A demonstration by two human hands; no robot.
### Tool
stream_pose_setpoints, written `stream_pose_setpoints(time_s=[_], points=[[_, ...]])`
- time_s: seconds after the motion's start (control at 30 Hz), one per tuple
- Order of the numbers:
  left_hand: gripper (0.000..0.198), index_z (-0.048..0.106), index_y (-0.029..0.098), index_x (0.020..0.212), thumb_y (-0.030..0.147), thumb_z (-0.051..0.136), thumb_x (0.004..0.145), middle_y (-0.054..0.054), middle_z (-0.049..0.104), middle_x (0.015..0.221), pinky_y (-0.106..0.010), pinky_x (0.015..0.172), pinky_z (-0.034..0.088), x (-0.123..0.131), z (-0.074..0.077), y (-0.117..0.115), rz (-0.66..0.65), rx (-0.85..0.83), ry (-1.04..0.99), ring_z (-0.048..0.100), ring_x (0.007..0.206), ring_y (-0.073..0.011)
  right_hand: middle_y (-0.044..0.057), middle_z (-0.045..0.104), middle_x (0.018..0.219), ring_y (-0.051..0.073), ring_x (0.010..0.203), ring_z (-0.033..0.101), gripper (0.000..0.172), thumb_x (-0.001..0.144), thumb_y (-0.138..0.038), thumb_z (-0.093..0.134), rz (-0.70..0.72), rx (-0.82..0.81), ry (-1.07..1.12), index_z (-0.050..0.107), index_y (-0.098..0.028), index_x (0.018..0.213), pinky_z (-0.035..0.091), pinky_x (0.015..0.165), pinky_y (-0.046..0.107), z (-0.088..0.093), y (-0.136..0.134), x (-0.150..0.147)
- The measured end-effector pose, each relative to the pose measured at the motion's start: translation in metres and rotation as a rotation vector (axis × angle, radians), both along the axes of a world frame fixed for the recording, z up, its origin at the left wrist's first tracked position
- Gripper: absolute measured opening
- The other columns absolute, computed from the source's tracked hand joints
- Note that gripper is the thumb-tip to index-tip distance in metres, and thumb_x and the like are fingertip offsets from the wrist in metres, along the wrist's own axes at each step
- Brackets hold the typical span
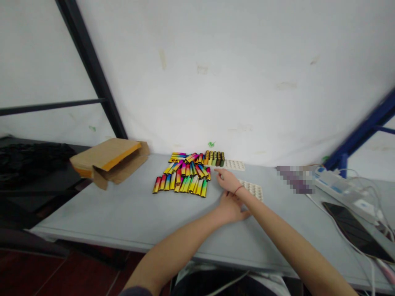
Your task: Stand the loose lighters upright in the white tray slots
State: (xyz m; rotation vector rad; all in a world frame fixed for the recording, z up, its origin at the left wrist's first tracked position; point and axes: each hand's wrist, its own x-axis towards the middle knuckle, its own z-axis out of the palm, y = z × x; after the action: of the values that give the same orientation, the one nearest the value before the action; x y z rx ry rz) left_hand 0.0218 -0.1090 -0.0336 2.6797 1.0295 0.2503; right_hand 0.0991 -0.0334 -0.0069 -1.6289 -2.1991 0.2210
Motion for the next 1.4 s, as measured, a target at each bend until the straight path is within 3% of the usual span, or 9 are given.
stream_pose_setpoints(time_s=[0.13, 0.3, 0.4, 0.53, 0.63, 0.73, 0.93, 1.17, 1.4], points=[[0.078, 0.043, 0.014, 0.155, 0.063, 0.049, 0.094, -0.019, 0.042, 0.161, -0.054, 0.123, 0.027, 0.002, -0.008, 0.004, 0.045, 0.030, -0.042, 0.030, 0.153, -0.0375, 0.014, 0.071, 0.129, 0.024, 0.120, 0.064, 0.039, 0.100, -0.022, 0.041, -0.069, 0.085, -0.022, 0.067, -0.013, 0.129, 0.044, 0.109, 0.035, -0.007, -0.042, 0.047], [0.073, 0.036, 0.009, 0.157, 0.052, 0.045, 0.098, -0.022, 0.028, 0.167, -0.052, 0.125, 0.027, 0.001, -0.018, 0.010, 0.046, 0.081, -0.109, 0.024, 0.156, -0.0337, 0.016, 0.068, 0.134, 0.028, 0.126, 0.061, 0.037, 0.102, -0.038, 0.046, -0.165, 0.098, -0.099, 0.070, -0.017, 0.120, 0.043, 0.111, 0.042, -0.035, -0.081, 0.112], [0.070, 0.040, 0.009, 0.154, 0.049, 0.047, 0.097, -0.022, 0.033, 0.165, -0.051, 0.124, 0.029, -0.001, -0.018, 0.013, 0.060, 0.081, -0.114, 0.028, 0.154, -0.0346, 0.019, 0.065, 0.138, 0.032, 0.130, 0.058, 0.039, 0.098, -0.038, 0.051, -0.253, 0.113, -0.142, 0.069, -0.016, 0.125, 0.042, 0.112, 0.047, -0.043, -0.085, 0.143], [0.069, 0.047, 0.012, 0.150, 0.055, 0.048, 0.095, -0.021, 0.041, 0.160, -0.055, 0.124, 0.029, -0.002, -0.013, 0.014, 0.154, 0.076, -0.079, 0.033, 0.151, -0.0368, 0.010, 0.058, 0.150, 0.037, 0.141, 0.045, 0.039, 0.099, -0.030, 0.047, -0.453, 0.021, -0.233, 0.065, -0.029, 0.134, 0.039, 0.110, 0.064, -0.037, -0.067, 0.166], [0.067, 0.051, 0.013, 0.148, 0.056, 0.047, 0.096, -0.019, 0.045, 0.159, -0.056, 0.124, 0.028, -0.003, -0.009, 0.016, 0.194, 0.073, -0.049, 0.035, 0.150, -0.0362, 0.013, 0.053, 0.152, 0.040, 0.136, 0.044, 0.040, 0.100, -0.031, 0.046, -0.537, -0.024, -0.237, 0.065, -0.032, 0.135, 0.046, 0.100, 0.061, -0.028, -0.043, 0.165], [0.064, 0.052, 0.016, 0.147, 0.055, 0.046, 0.097, -0.017, 0.047, 0.158, -0.055, 0.123, 0.029, -0.005, -0.009, 0.018, 0.185, 0.090, -0.045, 0.037, 0.149, -0.0349, 0.017, 0.060, 0.139, 0.038, 0.126, 0.051, 0.039, 0.098, -0.030, 0.050, -0.611, -0.013, -0.187, 0.068, -0.035, 0.133, 0.046, 0.097, 0.057, -0.023, -0.016, 0.154], [0.064, 0.052, 0.019, 0.147, 0.057, 0.044, 0.097, -0.015, 0.049, 0.156, -0.053, 0.121, 0.031, -0.007, -0.014, 0.021, 0.173, 0.131, -0.040, 0.039, 0.147, -0.0338, 0.019, 0.069, 0.126, 0.028, 0.121, 0.059, 0.042, 0.096, -0.020, 0.045, -0.563, 0.039, -0.155, 0.067, -0.015, 0.131, 0.039, 0.109, 0.041, -0.024, 0.019, 0.138], [0.061, 0.049, 0.021, 0.150, 0.052, 0.041, 0.099, -0.013, 0.041, 0.162, -0.055, 0.124, 0.025, -0.005, -0.010, 0.034, 0.210, 0.086, -0.006, 0.034, 0.152, -0.0316, 0.018, 0.054, 0.151, 0.030, 0.141, 0.046, 0.047, 0.095, -0.024, 0.048, -0.500, 0.139, -0.145, 0.059, -0.009, 0.138, 0.034, 0.116, 0.041, -0.044, -0.012, 0.130], [0.063, 0.045, 0.027, 0.154, 0.057, 0.037, 0.099, -0.010, 0.036, 0.166, -0.059, 0.124, 0.019, 0.010, -0.013, 0.057, 0.256, 0.081, 0.032, 0.029, 0.155, -0.0305, 0.015, 0.056, 0.150, 0.027, 0.140, 0.047, 0.039, 0.102, -0.025, 0.038, -0.483, -0.021, -0.120, 0.063, -0.018, 0.131, 0.034, 0.114, 0.046, -0.041, -0.039, 0.105]])
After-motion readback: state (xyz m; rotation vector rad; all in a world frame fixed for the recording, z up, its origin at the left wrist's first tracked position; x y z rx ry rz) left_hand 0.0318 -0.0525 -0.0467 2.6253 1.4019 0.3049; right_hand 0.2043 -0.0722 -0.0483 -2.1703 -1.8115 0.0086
